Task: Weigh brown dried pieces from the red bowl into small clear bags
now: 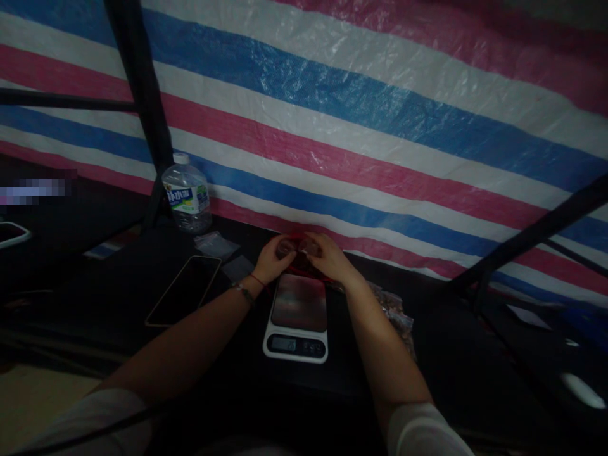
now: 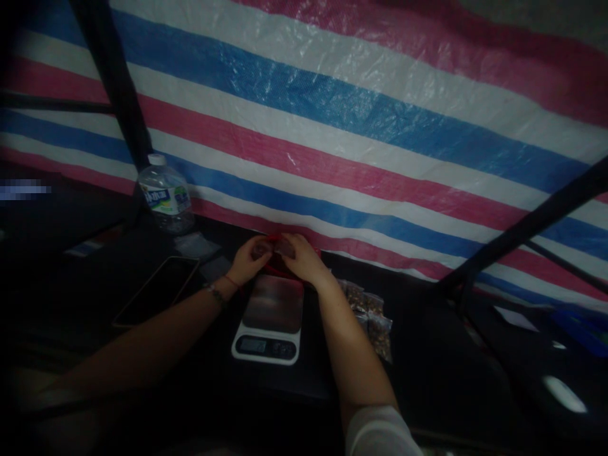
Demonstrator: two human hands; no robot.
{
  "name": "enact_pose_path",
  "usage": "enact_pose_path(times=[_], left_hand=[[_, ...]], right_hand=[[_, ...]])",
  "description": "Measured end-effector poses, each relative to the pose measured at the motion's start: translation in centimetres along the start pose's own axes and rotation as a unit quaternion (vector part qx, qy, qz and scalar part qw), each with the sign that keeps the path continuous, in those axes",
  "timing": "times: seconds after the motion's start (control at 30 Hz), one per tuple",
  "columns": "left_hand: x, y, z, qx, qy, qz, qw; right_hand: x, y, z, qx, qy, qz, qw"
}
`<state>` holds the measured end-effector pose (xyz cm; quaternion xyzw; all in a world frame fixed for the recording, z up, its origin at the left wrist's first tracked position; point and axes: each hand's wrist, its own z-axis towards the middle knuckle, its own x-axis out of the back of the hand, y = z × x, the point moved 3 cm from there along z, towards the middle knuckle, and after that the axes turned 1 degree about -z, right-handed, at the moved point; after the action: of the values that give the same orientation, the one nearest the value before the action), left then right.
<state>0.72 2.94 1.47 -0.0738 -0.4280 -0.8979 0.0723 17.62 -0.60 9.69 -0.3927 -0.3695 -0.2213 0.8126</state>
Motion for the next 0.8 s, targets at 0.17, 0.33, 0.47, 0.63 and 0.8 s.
enact_pose_path(times=[0.17,0.33,0.47,0.63,0.8], left_hand=[[1.3,-2.2,0.5,0.050,0.152,0.002,0.987],[1.8,-2.8,0.6,0.074,0.188,0.016,0.979],[1.8,-2.5,0.6,0.082,0.190,0.055,0.977],[1.7,-2.1,0.6,0.121,0.124,0.186,0.967],[1.9,-2.4,0.6,0.176,0.063,0.272,0.944]], right_hand=[[-0.6,-0.5,-0.6,-0.021,-0.113,0.018,0.993],[-3.1,-1.2,-1.4,-0.048,-0.276,-0.038,0.959],[-3.3,-1.1,-1.3,-0.039,-0.285,-0.034,0.957],[-2.1,0.9,-0.4,-0.045,-0.169,0.018,0.985],[-3.0,3.8,-0.5,-0.124,-0.189,-0.085,0.970]])
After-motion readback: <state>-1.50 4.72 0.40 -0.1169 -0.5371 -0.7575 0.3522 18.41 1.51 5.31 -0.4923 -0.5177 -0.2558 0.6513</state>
